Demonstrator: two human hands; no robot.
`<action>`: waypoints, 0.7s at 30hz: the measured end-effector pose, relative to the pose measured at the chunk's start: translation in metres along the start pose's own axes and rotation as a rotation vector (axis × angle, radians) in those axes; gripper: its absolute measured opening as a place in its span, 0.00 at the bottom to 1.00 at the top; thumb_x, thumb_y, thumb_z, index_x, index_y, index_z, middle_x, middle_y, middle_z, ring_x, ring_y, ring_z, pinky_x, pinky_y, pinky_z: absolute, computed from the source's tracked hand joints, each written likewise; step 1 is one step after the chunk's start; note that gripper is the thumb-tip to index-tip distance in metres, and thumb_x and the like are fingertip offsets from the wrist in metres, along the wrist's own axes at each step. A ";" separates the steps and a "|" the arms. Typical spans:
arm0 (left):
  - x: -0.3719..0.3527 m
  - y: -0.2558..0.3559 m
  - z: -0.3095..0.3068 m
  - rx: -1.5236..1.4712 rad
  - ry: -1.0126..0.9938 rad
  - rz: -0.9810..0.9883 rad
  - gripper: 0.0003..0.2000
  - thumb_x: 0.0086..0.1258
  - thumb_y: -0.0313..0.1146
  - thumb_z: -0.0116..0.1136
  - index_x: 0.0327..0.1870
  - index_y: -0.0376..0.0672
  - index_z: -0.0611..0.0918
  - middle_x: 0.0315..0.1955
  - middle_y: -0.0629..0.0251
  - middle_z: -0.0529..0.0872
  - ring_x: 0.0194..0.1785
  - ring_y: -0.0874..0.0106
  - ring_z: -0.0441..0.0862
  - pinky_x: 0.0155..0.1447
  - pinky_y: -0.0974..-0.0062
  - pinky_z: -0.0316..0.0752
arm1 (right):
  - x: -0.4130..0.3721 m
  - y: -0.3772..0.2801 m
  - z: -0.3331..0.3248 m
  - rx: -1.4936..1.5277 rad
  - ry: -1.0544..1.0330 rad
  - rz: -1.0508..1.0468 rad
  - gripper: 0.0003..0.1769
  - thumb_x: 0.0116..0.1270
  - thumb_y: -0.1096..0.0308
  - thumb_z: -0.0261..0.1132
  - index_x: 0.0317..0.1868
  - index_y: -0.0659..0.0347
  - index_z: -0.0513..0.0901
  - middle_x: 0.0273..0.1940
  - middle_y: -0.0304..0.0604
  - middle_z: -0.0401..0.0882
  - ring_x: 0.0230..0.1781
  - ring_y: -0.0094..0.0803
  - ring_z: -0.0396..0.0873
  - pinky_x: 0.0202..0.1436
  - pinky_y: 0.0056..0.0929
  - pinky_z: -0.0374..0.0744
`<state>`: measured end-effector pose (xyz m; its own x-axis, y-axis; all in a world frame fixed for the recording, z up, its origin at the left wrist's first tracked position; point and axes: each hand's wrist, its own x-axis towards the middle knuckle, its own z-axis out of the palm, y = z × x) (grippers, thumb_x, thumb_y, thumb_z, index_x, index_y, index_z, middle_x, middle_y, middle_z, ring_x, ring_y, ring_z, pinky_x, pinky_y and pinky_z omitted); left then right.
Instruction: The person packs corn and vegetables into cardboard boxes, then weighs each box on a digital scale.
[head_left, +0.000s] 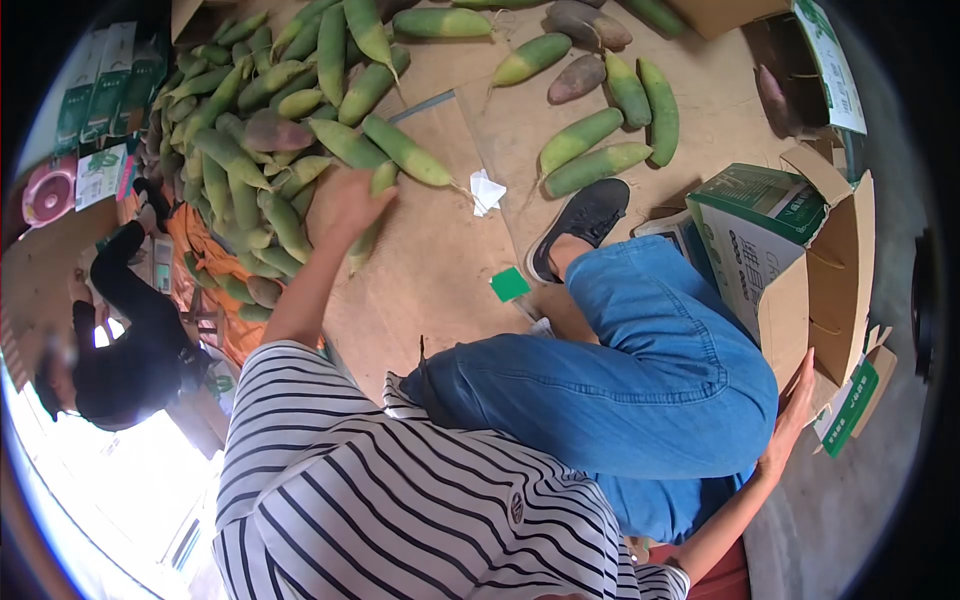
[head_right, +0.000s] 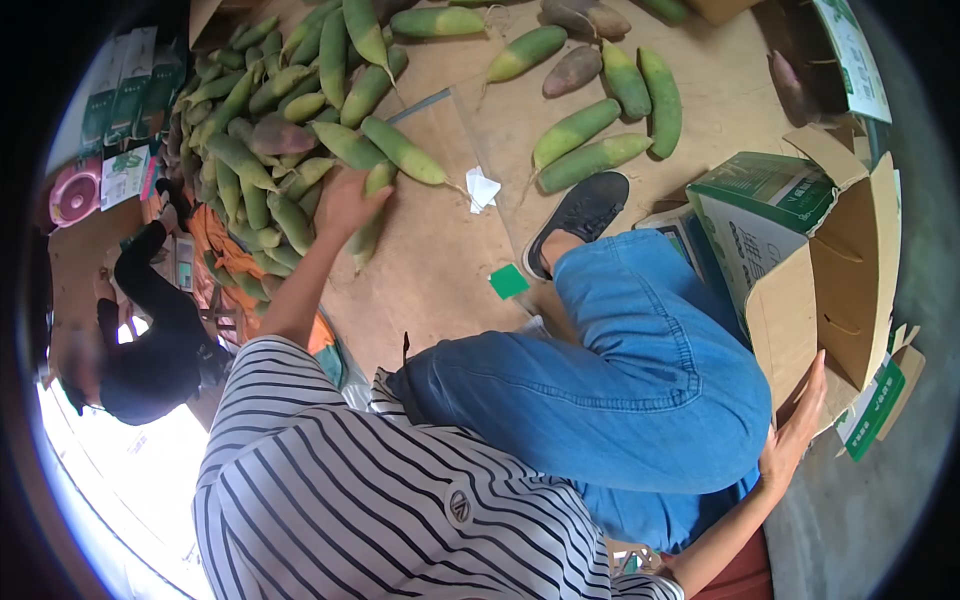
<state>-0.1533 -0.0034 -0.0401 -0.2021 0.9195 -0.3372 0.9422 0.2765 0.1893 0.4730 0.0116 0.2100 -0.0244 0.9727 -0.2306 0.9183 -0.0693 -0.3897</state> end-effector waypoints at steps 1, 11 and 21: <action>0.006 0.014 0.019 -0.168 0.078 0.013 0.28 0.57 0.53 0.64 0.48 0.37 0.80 0.44 0.48 0.82 0.48 0.53 0.80 0.52 0.60 0.75 | 0.000 -0.002 0.001 0.013 0.000 0.005 0.49 0.57 0.48 0.67 0.72 0.65 0.56 0.70 0.55 0.58 0.72 0.45 0.56 0.74 0.41 0.55; 0.053 0.094 0.016 -0.608 0.551 -0.050 0.23 0.60 0.44 0.65 0.47 0.32 0.79 0.43 0.49 0.80 0.47 0.59 0.79 0.52 0.66 0.73 | -0.002 0.005 0.003 0.055 0.019 -0.019 0.51 0.58 0.44 0.66 0.72 0.66 0.55 0.71 0.55 0.57 0.73 0.44 0.55 0.74 0.42 0.55; -0.087 0.051 0.139 -0.237 -0.659 -0.089 0.41 0.46 0.66 0.66 0.47 0.31 0.78 0.44 0.44 0.81 0.49 0.51 0.79 0.52 0.62 0.74 | -0.001 0.004 0.003 0.025 0.016 0.016 0.51 0.57 0.41 0.65 0.72 0.64 0.56 0.71 0.55 0.58 0.73 0.46 0.56 0.73 0.42 0.56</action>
<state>-0.0503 -0.1080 -0.1296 -0.0011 0.5508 -0.8346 0.8307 0.4652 0.3059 0.4759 0.0101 0.2061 -0.0038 0.9749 -0.2227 0.9084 -0.0897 -0.4083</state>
